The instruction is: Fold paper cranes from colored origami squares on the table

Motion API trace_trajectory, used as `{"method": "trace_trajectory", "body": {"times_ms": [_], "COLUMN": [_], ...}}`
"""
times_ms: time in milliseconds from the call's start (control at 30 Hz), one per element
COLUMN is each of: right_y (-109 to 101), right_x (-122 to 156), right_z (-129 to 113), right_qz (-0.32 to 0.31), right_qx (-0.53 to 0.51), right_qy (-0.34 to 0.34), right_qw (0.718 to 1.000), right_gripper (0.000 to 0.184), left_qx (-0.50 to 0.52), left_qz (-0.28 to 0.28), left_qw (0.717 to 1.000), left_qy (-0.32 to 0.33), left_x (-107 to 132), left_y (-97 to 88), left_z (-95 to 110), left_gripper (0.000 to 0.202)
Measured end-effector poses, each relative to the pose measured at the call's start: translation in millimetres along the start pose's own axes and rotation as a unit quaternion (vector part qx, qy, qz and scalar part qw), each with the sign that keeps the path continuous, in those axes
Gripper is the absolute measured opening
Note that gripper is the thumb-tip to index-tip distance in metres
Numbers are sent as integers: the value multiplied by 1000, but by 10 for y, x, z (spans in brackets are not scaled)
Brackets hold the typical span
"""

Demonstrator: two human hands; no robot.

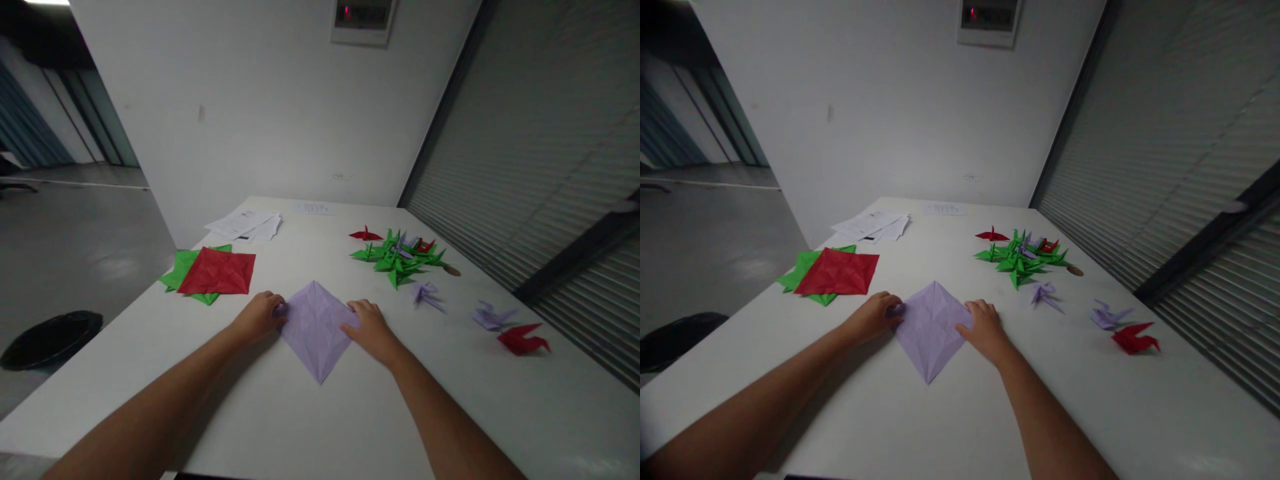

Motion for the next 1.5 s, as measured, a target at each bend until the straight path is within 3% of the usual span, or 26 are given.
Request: {"method": "trace_trajectory", "body": {"times_ms": [200, 500, 667, 833, 1000, 1300, 1500], "right_y": [29, -70, -43, -12, -40, -100, -174], "right_x": [-14, 22, 39, 42, 33, -17, -34], "right_z": [53, 3, 47, 93, 70, 94, 105], "right_qz": [-23, 5, 13, 11, 1, 9, 36], "right_qx": [-40, -91, -139, -188, -246, -204, -192], "right_qy": [16, 23, 49, 74, 64, 8, -25], "right_qw": [999, 996, 989, 979, 967, 979, 980], "right_gripper": [42, 28, 44, 62, 45, 12, 6], "left_qx": [22, 72, 107, 133, 138, 147, 128], "left_qz": [-9, 27, 41, 20, -16, 4, -2], "left_qw": [999, 997, 993, 991, 990, 989, 992], "left_qy": [-22, -2, 12, -7, -36, -27, -17], "left_x": [-11, 33, 46, 23, 10, -49, -55], "left_y": [14, -52, -67, -77, -74, -77, -102], "left_z": [3, 67, 68, 71, 48, -126, -135], "left_gripper": [37, 36, 40, 51, 56, 46, 24]}}
Point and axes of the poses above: each hand's wrist, its own x-axis away from the middle knuckle, its own y-axis out of the palm, z = x × y, the point moved 6 cm from there along -x, towards the middle knuckle, and after that the axes turned 5 degrees about -y, right-handed, at the moved point
